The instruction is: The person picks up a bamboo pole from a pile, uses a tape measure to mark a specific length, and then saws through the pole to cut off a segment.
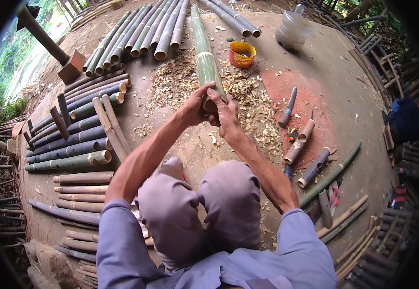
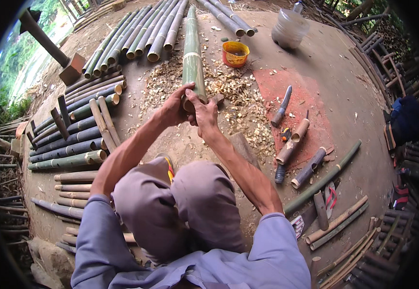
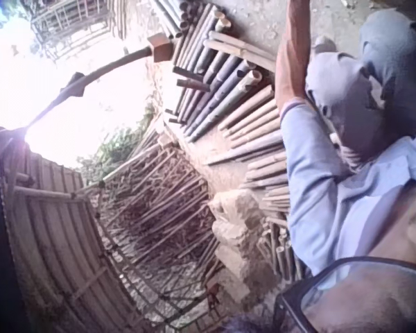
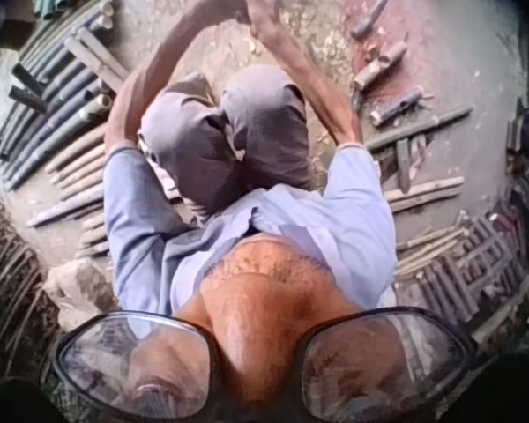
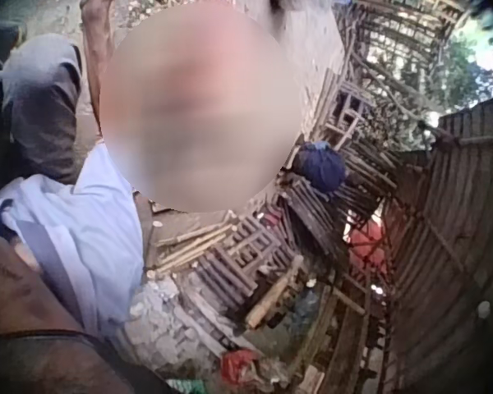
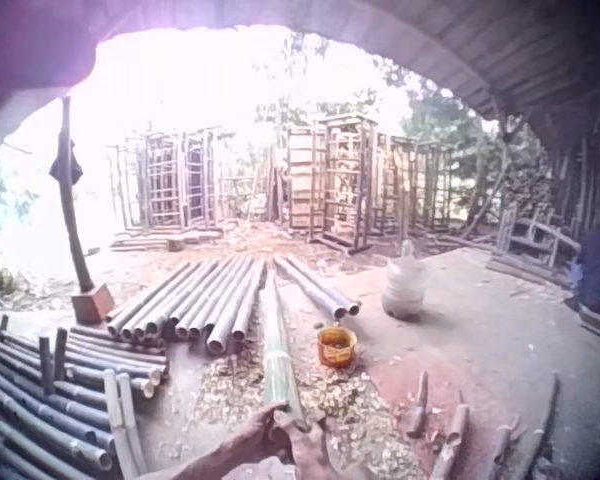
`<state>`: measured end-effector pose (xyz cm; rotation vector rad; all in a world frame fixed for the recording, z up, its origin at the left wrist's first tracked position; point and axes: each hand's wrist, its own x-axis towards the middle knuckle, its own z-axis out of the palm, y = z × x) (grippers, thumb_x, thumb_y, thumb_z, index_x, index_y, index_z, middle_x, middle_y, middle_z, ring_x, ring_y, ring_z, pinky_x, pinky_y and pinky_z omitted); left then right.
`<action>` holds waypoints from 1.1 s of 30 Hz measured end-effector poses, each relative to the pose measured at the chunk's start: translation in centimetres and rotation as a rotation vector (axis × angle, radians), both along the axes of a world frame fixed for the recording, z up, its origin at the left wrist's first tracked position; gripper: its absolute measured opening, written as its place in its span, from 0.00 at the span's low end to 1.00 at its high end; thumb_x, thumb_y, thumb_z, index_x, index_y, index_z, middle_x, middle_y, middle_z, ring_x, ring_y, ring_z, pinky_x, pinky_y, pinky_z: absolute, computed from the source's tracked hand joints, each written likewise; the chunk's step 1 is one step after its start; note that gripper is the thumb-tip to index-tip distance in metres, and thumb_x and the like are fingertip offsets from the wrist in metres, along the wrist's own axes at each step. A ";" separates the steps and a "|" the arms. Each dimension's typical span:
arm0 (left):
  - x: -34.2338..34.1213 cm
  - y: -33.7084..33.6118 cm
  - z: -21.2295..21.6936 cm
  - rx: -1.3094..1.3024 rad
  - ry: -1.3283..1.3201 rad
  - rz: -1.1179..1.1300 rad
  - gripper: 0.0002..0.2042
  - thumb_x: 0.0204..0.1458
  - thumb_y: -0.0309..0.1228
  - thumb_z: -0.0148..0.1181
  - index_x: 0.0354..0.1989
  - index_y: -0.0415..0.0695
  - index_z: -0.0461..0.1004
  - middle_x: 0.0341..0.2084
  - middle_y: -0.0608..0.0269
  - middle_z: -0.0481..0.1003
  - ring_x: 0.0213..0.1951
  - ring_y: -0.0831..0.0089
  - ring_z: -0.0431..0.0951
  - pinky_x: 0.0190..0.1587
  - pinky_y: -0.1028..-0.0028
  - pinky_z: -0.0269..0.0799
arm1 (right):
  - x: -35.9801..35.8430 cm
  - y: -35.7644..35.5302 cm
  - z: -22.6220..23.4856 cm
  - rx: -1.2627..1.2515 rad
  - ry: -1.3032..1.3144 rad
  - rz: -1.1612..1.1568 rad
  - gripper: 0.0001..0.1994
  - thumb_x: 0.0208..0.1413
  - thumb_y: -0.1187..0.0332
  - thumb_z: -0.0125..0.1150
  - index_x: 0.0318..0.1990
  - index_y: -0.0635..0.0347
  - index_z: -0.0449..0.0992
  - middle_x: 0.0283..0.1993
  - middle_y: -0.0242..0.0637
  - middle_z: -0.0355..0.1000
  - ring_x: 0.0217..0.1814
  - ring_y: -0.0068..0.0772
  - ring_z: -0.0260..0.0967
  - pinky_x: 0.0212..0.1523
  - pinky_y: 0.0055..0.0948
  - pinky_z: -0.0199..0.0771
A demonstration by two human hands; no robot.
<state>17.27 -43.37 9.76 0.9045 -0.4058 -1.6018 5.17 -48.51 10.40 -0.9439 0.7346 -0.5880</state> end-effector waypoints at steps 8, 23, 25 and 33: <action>-3.6 -0.7 3.8 0.233 -0.227 0.097 0.22 0.51 0.49 0.56 0.42 0.40 0.67 0.29 0.60 0.75 0.24 0.70 0.78 0.20 0.72 0.78 | -3.9 0.4 0.6 0.296 -0.176 0.089 0.19 0.47 0.51 0.66 0.35 0.54 0.68 0.23 0.29 0.67 0.11 0.17 0.57 0.09 0.16 0.56; -7.5 -0.2 -0.2 0.267 -0.173 0.233 0.24 0.46 0.46 0.61 0.43 0.39 0.67 0.27 0.56 0.74 0.24 0.67 0.77 0.27 0.68 0.76 | -9.5 4.6 -2.7 0.820 -0.558 0.259 0.34 0.48 0.34 0.48 0.40 0.62 0.70 0.27 0.40 0.70 0.16 0.22 0.58 0.16 0.20 0.56; -8.6 0.2 -1.7 0.311 -0.130 0.244 0.27 0.43 0.45 0.64 0.46 0.38 0.66 0.28 0.55 0.74 0.25 0.65 0.76 0.27 0.64 0.75 | -10.4 5.2 -4.4 0.811 -0.543 0.231 0.34 0.48 0.34 0.48 0.40 0.62 0.69 0.27 0.40 0.70 0.16 0.22 0.58 0.16 0.20 0.56; -14.8 3.3 -5.9 0.396 -0.101 0.317 0.23 0.43 0.38 0.64 0.44 0.37 0.68 0.28 0.54 0.73 0.25 0.64 0.76 0.27 0.63 0.75 | -15.1 8.1 -8.8 0.885 -0.344 -0.003 0.35 0.46 0.37 0.51 0.48 0.62 0.67 0.35 0.42 0.70 0.27 0.33 0.67 0.30 0.30 0.72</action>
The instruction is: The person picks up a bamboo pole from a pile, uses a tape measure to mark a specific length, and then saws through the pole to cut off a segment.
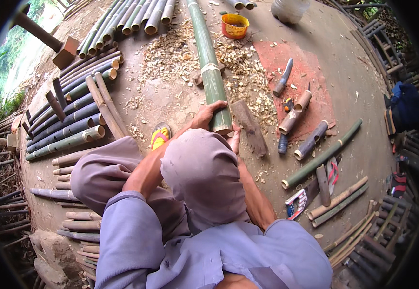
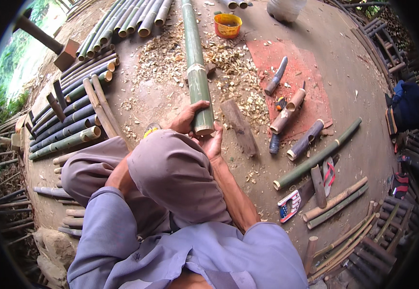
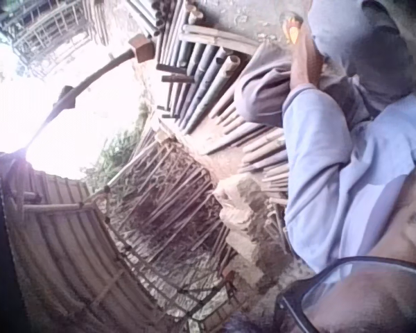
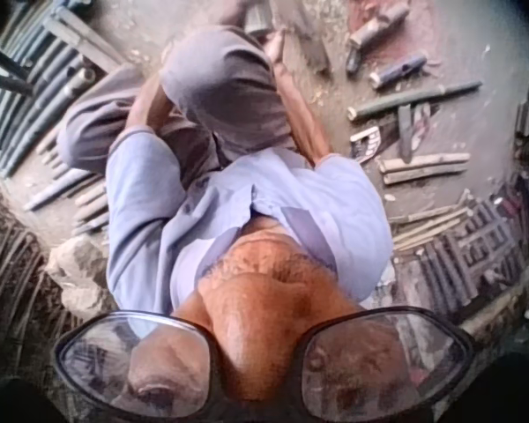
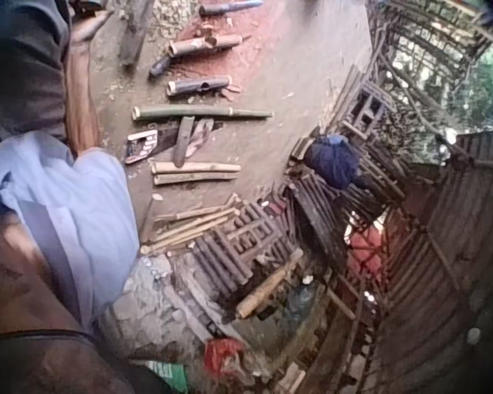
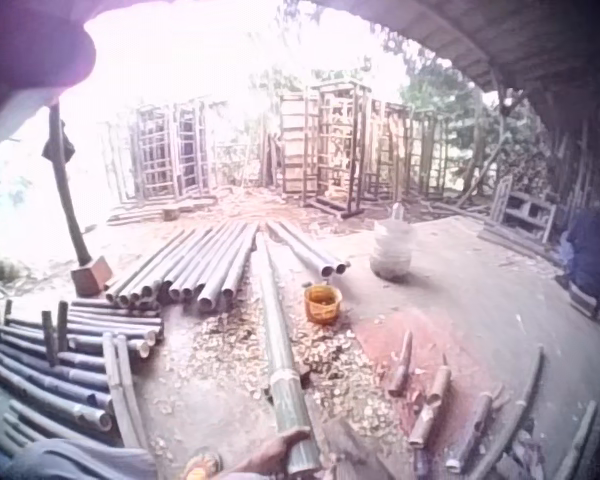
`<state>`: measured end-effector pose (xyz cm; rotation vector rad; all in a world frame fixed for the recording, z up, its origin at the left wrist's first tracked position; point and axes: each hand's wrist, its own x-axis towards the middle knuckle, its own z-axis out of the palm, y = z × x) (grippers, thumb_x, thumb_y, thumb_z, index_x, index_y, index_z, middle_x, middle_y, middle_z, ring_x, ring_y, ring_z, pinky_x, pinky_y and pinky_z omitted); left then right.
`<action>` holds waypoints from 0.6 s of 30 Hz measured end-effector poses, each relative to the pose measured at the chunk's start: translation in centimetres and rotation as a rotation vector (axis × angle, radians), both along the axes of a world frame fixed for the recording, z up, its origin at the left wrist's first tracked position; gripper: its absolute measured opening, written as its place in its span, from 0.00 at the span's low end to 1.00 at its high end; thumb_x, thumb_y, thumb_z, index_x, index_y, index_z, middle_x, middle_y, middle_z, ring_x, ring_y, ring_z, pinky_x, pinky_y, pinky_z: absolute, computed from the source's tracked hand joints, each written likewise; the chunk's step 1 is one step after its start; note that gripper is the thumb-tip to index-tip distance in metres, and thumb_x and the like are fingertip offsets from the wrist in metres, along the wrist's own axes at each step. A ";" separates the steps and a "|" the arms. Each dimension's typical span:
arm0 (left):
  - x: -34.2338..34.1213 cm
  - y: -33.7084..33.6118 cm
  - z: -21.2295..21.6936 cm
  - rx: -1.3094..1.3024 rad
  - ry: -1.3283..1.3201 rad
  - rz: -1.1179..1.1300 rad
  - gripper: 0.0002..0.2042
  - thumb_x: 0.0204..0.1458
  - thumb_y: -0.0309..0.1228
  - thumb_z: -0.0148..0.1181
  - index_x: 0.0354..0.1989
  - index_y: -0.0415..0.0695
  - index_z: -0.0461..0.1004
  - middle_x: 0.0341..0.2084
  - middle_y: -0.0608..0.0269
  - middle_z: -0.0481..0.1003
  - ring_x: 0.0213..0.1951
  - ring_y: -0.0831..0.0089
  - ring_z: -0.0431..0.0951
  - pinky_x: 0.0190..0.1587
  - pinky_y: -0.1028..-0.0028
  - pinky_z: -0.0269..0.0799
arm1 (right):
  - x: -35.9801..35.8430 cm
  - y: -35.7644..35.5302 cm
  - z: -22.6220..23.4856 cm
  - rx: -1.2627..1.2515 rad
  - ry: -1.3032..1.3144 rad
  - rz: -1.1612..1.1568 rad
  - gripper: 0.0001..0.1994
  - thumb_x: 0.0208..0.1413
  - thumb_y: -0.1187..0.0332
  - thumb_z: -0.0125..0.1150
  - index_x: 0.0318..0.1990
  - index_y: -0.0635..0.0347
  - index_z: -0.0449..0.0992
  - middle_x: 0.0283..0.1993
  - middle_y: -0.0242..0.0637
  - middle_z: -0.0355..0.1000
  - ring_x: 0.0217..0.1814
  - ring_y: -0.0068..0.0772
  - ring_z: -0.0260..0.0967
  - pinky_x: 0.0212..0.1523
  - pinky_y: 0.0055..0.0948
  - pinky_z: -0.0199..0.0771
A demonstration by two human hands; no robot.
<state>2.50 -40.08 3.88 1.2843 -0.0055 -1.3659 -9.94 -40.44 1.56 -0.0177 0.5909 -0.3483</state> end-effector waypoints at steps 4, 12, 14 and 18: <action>-1.9 0.5 -2.3 0.023 0.055 0.012 0.22 0.45 0.40 0.62 0.41 0.37 0.65 0.23 0.57 0.71 0.21 0.67 0.74 0.20 0.65 0.74 | -1.6 0.8 -5.2 0.049 -0.037 -0.052 0.36 0.45 0.40 0.54 0.54 0.61 0.63 0.45 0.42 0.67 0.39 0.36 0.67 0.42 0.34 0.71; -4.4 -0.5 -4.2 -0.006 -0.151 0.052 0.24 0.41 0.37 0.67 0.43 0.36 0.68 0.25 0.59 0.73 0.23 0.69 0.74 0.26 0.68 0.73 | -4.4 1.0 -4.0 -0.658 0.515 -0.087 0.25 0.44 0.59 0.65 0.45 0.62 0.62 0.34 0.43 0.70 0.29 0.35 0.71 0.31 0.35 0.75; -4.6 -0.4 -4.7 0.014 -0.229 0.107 0.23 0.41 0.37 0.67 0.42 0.36 0.68 0.24 0.59 0.72 0.23 0.70 0.74 0.26 0.69 0.72 | -4.6 1.1 -3.4 -1.193 0.874 -0.033 0.31 0.37 0.63 0.73 0.45 0.64 0.59 0.36 0.46 0.68 0.34 0.41 0.70 0.35 0.39 0.74; -4.8 0.9 -6.1 0.098 -0.137 0.056 0.21 0.40 0.38 0.67 0.38 0.36 0.70 0.23 0.60 0.72 0.22 0.71 0.73 0.25 0.70 0.71 | -6.1 2.6 -5.6 -1.571 1.000 0.039 0.39 0.32 0.55 0.76 0.48 0.64 0.59 0.45 0.51 0.59 0.50 0.50 0.60 0.49 0.45 0.65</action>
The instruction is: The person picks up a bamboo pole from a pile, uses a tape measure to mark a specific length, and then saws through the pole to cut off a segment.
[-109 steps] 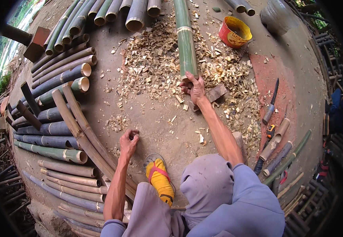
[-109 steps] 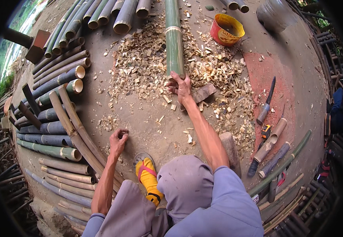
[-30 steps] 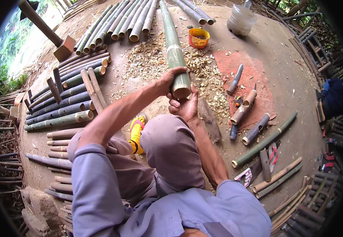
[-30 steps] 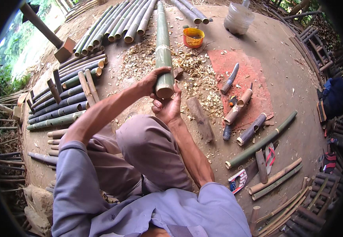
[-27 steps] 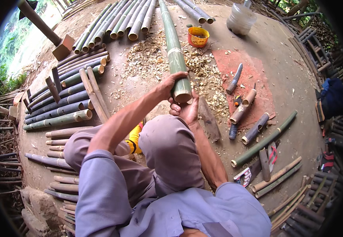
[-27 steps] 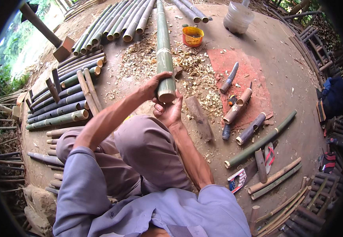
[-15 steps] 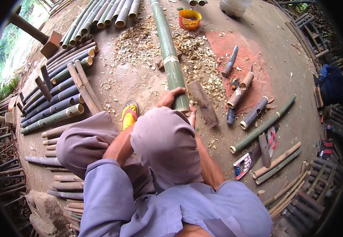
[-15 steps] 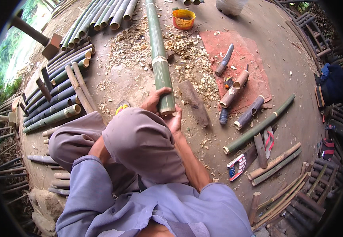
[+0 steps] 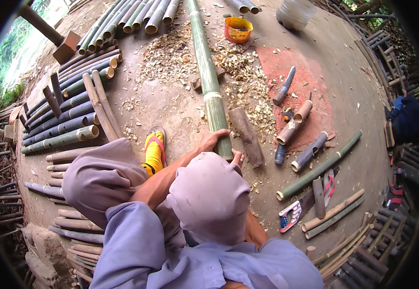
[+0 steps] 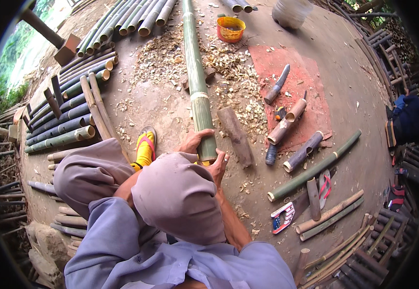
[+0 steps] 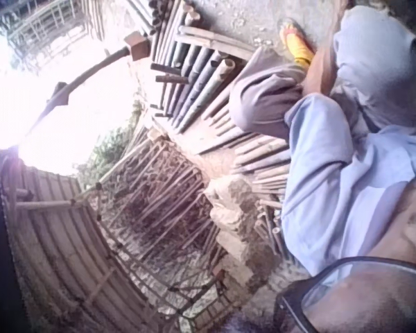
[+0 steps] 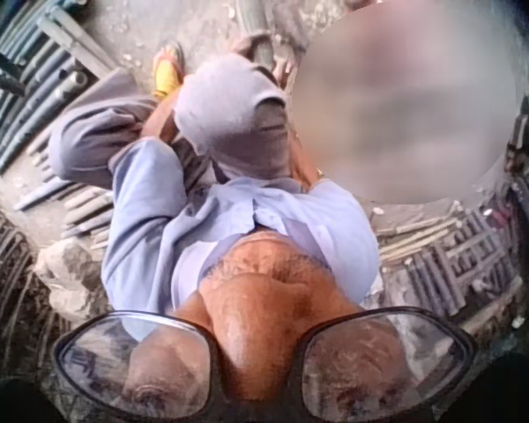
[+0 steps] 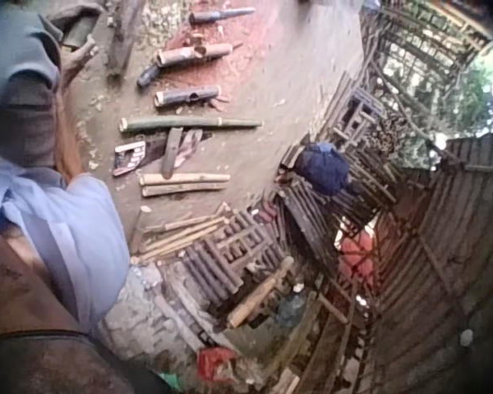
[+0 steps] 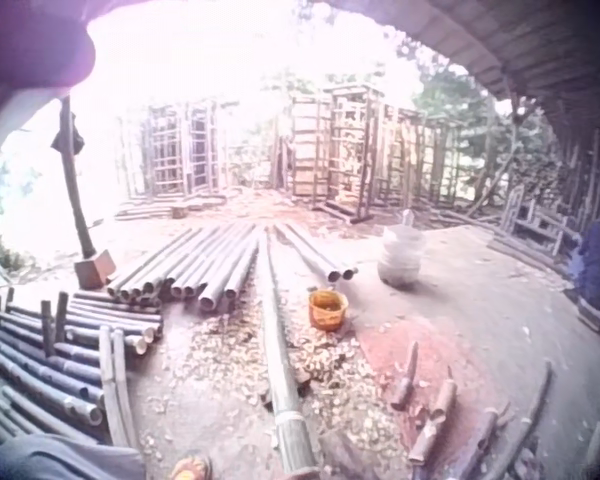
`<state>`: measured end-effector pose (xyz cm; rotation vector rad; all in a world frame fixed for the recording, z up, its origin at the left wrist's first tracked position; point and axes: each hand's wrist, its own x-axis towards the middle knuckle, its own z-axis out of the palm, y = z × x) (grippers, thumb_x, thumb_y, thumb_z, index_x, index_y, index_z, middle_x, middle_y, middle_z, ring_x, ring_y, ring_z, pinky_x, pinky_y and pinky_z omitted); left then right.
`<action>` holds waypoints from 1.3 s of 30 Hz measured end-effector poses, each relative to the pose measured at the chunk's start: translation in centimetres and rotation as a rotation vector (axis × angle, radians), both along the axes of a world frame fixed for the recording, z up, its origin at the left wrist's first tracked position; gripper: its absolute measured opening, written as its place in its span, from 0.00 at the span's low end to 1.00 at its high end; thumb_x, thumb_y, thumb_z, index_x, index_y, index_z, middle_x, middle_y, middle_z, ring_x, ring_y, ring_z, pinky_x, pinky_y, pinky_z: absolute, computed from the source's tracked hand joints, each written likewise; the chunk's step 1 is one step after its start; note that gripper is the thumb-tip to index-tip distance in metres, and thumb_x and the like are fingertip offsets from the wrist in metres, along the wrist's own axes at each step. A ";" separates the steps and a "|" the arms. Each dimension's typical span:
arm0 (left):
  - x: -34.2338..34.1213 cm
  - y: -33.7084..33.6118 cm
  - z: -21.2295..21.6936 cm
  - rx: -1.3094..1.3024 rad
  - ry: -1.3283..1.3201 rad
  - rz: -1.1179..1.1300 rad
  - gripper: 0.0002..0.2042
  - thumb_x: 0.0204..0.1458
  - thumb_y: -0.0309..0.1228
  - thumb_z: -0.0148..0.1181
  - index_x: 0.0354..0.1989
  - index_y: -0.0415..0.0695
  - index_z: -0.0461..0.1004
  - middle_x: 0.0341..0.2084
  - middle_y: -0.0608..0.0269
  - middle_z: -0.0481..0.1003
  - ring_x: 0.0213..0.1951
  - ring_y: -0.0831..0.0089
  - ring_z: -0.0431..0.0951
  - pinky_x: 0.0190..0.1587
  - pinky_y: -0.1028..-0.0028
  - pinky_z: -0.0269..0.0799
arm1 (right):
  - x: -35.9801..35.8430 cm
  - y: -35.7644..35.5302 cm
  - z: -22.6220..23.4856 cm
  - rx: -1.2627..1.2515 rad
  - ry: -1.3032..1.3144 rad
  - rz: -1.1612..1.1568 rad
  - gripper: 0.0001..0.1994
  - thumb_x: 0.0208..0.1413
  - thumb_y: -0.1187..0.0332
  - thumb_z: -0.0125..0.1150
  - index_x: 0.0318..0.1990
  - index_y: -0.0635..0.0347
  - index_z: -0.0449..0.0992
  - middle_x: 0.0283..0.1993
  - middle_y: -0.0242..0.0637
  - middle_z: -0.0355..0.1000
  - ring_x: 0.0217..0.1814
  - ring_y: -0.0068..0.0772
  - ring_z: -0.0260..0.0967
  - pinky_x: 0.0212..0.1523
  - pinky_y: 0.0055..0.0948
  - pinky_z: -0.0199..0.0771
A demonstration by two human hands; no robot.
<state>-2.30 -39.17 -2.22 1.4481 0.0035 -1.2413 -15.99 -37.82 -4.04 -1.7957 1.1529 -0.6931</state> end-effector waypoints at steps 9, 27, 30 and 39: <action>-0.1 0.1 -1.6 0.079 0.060 0.010 0.14 0.38 0.37 0.67 0.29 0.38 0.76 0.22 0.60 0.74 0.20 0.72 0.73 0.24 0.72 0.71 | 0.2 -1.1 -0.6 0.163 0.058 0.057 0.43 0.36 0.55 0.73 0.57 0.64 0.55 0.52 0.54 0.58 0.56 0.54 0.57 0.55 0.45 0.62; -2.2 -0.4 -9.5 -0.019 0.162 0.007 0.23 0.44 0.44 0.65 0.41 0.37 0.73 0.36 0.57 0.75 0.31 0.72 0.77 0.33 0.72 0.74 | 1.7 -6.7 -1.5 0.287 0.392 0.226 0.39 0.36 0.58 0.69 0.56 0.63 0.56 0.45 0.59 0.71 0.47 0.58 0.70 0.46 0.46 0.71; -1.6 0.1 -14.0 -0.100 0.308 0.258 0.22 0.47 0.45 0.61 0.43 0.39 0.71 0.36 0.58 0.74 0.30 0.72 0.76 0.29 0.73 0.73 | 3.6 -7.3 -1.8 0.276 0.342 0.252 0.40 0.35 0.57 0.69 0.56 0.62 0.56 0.43 0.59 0.71 0.46 0.58 0.71 0.45 0.46 0.71; 3.4 0.9 -12.3 0.047 -0.008 0.312 0.15 0.51 0.39 0.56 0.43 0.43 0.70 0.29 0.65 0.71 0.25 0.78 0.70 0.25 0.77 0.69 | 3.4 -8.1 -3.6 0.325 0.396 0.238 0.39 0.35 0.58 0.69 0.54 0.65 0.58 0.44 0.61 0.71 0.46 0.59 0.71 0.46 0.46 0.71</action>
